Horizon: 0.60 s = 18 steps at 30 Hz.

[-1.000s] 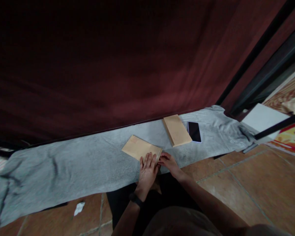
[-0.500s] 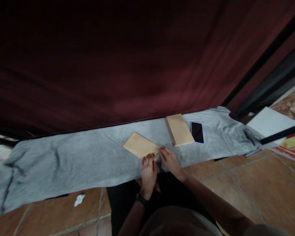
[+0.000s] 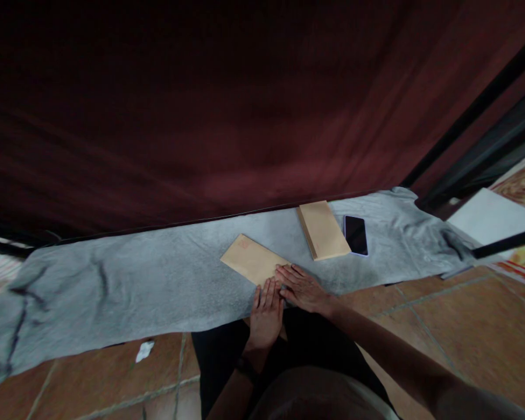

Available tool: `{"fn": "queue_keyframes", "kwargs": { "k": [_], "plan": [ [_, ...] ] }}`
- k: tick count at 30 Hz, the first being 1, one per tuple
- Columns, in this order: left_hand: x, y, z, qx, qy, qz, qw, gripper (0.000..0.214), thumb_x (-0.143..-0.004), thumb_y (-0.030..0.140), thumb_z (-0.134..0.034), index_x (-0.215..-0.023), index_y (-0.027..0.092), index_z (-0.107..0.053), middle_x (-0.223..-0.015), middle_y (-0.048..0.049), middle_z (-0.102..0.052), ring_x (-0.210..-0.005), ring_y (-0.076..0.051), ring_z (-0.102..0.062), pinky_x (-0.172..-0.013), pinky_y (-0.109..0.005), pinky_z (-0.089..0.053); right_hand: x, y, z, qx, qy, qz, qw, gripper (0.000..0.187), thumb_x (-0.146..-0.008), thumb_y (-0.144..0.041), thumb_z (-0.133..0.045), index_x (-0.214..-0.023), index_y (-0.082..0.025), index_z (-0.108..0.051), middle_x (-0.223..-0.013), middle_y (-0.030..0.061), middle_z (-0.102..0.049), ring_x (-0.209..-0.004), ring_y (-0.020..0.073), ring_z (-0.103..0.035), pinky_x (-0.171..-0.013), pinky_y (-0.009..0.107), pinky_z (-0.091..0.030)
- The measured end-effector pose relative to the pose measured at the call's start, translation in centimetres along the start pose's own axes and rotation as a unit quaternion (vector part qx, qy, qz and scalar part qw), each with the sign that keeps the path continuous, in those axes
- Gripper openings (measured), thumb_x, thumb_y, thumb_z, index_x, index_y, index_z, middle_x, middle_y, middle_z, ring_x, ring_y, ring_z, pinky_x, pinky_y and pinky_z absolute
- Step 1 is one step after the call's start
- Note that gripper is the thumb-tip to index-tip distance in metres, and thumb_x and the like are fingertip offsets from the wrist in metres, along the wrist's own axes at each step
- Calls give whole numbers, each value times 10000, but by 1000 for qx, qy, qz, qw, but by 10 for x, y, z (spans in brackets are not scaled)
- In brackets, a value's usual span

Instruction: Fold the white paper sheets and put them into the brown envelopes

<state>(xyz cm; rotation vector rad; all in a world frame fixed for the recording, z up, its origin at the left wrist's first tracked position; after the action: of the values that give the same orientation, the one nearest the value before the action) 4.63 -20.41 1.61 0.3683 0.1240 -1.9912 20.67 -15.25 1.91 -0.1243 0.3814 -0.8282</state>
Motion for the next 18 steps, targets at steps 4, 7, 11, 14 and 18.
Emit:
{"fn": "queue_keyframes", "kwargs": {
  "k": [4, 7, 11, 14, 18],
  "plan": [
    [4, -2, -2, -23, 4, -7, 1000, 577, -1023, 211, -413, -1585, 131, -310, -1543, -119, -497, -1456, -236, -442, -1224, -450, -347, -5, 16, -5, 22, 1, -7, 1000, 560, -1067, -377, -424, -1575, -152, -357, -1616, 99, -399, -1488, 218, -391, -1248, 442, -312],
    [7, -5, -2, -32, 10, -21, 999, 589, -1027, 220, -422, -1594, 135, -285, -1544, -127, -495, -1450, -237, -450, -1206, -439, -376, -10, 30, -7, 40, -3, -16, 999, 573, -1058, -362, -434, -1583, -149, -340, -1620, 109, -387, -1495, 230, -379, -1246, 463, -302],
    [10, -9, 0, -38, 11, -36, 999, 561, -1024, 215, -431, -1573, 136, -346, -1534, -135, -510, -1440, -249, -465, -1191, -450, -399, -18, 43, -4, 56, -11, -51, 997, 547, -1057, -338, -418, -1572, -162, -369, -1618, 105, -394, -1496, 243, -376, -1248, 480, -284],
    [9, -8, 3, -45, 18, -38, 998, 500, -1014, 191, -442, -1509, 124, -463, -1507, -142, -545, -1418, -255, -495, -1165, -434, -434, -25, 38, -2, 55, 4, -98, 994, 546, -1058, -339, -403, -1562, -129, -387, -1616, 140, -387, -1502, 263, -367, -1254, 498, -267],
    [6, 0, 0, -55, 9, -34, 998, 445, -986, 192, -502, -1407, 61, -566, -1436, -203, -600, -1367, -305, -548, -1141, -453, -460, -39, 8, -9, -10, -17, -43, 999, 526, -1075, -315, -350, -1578, -161, -366, -1632, 97, -375, -1519, 222, -332, -1264, 457, -268]
  ]
}}
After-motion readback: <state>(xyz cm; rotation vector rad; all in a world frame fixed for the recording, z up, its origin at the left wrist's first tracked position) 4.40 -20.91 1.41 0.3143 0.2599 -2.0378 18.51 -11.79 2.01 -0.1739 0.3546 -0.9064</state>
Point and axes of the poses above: each hand's wrist, its own x-axis away from the middle knuckle, its own z-axis out of the back of the hand, y = z × x, the point moved 3 cm from there along -x, towards the middle knuckle
